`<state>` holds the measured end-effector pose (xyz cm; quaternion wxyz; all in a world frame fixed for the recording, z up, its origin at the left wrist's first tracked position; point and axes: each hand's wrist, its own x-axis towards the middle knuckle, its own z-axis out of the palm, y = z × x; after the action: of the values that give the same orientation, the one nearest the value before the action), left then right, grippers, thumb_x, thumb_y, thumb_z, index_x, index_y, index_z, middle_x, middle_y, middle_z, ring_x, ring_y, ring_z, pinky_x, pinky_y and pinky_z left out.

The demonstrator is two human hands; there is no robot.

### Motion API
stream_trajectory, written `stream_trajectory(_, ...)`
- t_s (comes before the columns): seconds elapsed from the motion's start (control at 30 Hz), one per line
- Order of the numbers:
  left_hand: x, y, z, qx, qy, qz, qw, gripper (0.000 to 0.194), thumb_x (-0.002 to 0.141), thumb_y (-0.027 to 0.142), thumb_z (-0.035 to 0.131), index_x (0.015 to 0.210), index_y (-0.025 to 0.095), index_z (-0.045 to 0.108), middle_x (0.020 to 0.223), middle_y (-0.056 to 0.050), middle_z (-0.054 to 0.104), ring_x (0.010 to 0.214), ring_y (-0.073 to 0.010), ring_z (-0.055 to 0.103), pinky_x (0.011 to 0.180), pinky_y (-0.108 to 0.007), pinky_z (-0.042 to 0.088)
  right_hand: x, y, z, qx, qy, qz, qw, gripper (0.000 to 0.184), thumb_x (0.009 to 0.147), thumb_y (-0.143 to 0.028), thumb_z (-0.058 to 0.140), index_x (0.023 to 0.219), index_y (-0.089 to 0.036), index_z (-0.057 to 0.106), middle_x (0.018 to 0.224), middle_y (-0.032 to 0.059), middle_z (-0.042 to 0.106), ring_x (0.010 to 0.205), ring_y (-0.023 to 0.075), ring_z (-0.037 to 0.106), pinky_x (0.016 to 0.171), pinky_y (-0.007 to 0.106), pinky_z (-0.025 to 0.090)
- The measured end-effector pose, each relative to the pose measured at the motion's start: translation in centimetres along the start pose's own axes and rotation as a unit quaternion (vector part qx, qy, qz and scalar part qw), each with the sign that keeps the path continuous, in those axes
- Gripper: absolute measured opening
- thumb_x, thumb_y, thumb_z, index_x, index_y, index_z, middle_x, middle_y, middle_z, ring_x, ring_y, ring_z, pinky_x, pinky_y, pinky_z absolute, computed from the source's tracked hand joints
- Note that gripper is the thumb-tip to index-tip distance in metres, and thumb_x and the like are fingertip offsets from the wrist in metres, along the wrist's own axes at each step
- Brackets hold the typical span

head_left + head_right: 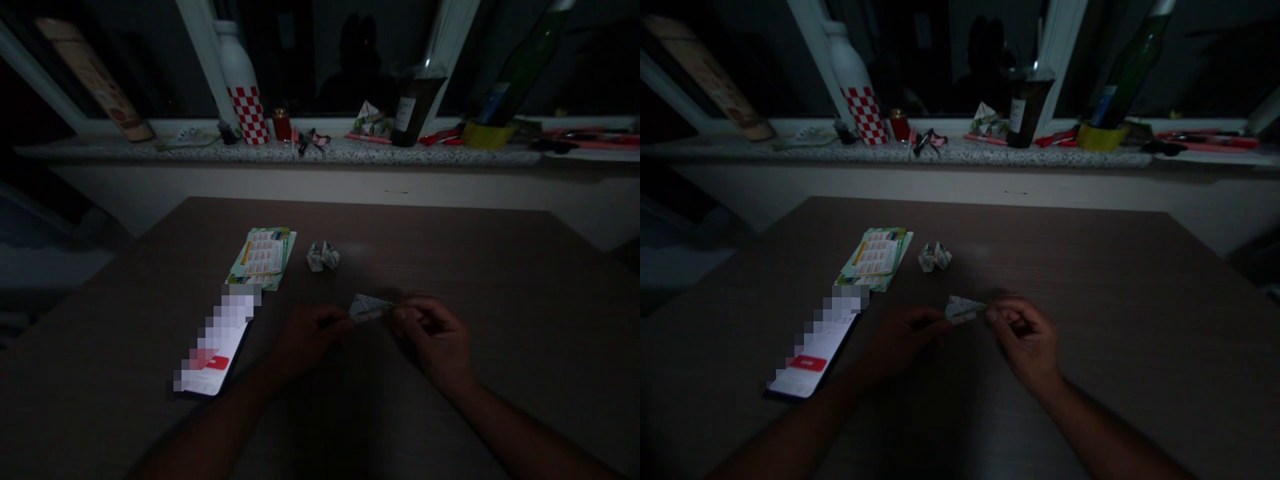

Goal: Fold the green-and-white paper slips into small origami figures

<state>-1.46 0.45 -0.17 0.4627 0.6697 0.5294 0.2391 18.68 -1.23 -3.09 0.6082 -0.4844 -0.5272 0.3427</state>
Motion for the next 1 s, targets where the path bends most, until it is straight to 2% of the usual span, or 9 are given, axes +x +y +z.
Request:
stream_trajectory(0.07,0.1,-0.1,0.0,-0.023,-0.001,0.001,1.0,0.025,0.083,0.036,0.056,0.074,0.016,0.068,0.065,0.001,0.064,0.063,-0.0125,0.056,0.059,-0.021,0.038,0.2,0.1,0.0,0.009,-0.015,0.014,1.0,0.006,0.076,-0.023,0.069,0.075,-0.018,0.066,0.068,0.0008,0.062,0.051,0.0095,0.052,0.046,0.021,0.04)
stream_trajectory(0.17,0.2,-0.2,0.0,-0.046,0.004,0.003,0.999,0.026,0.085,0.037,0.054,0.08,0.016,0.068,0.066,0.001,0.064,0.064,-0.0125,0.056,0.059,-0.021,0.039,0.3,0.1,0.0,0.042,-0.036,0.059,0.997,0.011,0.079,-0.027,0.067,0.074,-0.018,0.063,0.055,-0.002,0.057,0.046,0.0083,0.048,0.042,0.019,0.036)
stream_trajectory(0.27,0.2,-0.3,0.1,-0.046,0.009,0.003,0.999,0.027,0.086,0.038,0.053,0.081,0.016,0.068,0.069,0.001,0.065,0.066,-0.0132,0.057,0.06,-0.022,0.04,0.3,0.1,0.0,0.073,-0.022,0.092,0.993,0.014,0.077,-0.028,0.07,0.073,-0.019,0.06,0.051,-0.0038,0.056,0.044,0.0078,0.048,0.041,0.018,0.034)
stream_trajectory(0.67,0.1,-0.2,0.1,-0.071,0.033,0.017,0.997,0.023,0.086,0.033,0.053,0.077,0.017,0.067,0.069,0.0,0.067,0.068,-0.015,0.06,0.065,-0.023,0.042,0.2,0.1,0.0,0.033,-0.013,0.124,0.992,0.017,0.07,-0.029,0.074,0.082,-0.017,0.073,0.048,-0.0025,0.056,0.042,0.0078,0.044,0.039,0.019,0.032)
stream_trajectory(0.83,0.0,-0.1,0.3,-0.084,0.041,0.026,0.995,0.021,0.086,0.029,0.053,0.076,0.016,0.066,0.069,0.0,0.065,0.068,-0.014,0.06,0.064,-0.022,0.043,0.0,0.5,-0.2,0.026,-0.057,0.12,0.991,0.017,0.074,-0.033,0.071,0.079,-0.016,0.071,0.048,-0.0026,0.053,0.043,0.0079,0.042,0.039,0.02,0.03)
stream_trajectory(1.0,0.0,-0.3,0.4,-0.109,0.036,0.041,0.993,0.019,0.087,0.027,0.053,0.078,0.016,0.066,0.068,0.001,0.065,0.066,-0.0128,0.061,0.064,-0.022,0.043,-0.2,1.1,-0.4,0.017,-0.111,0.125,0.986,0.028,0.083,-0.041,0.061,0.071,-0.015,0.064,0.049,-0.0034,0.046,0.042,0.0076,0.036,0.039,0.021,0.025)
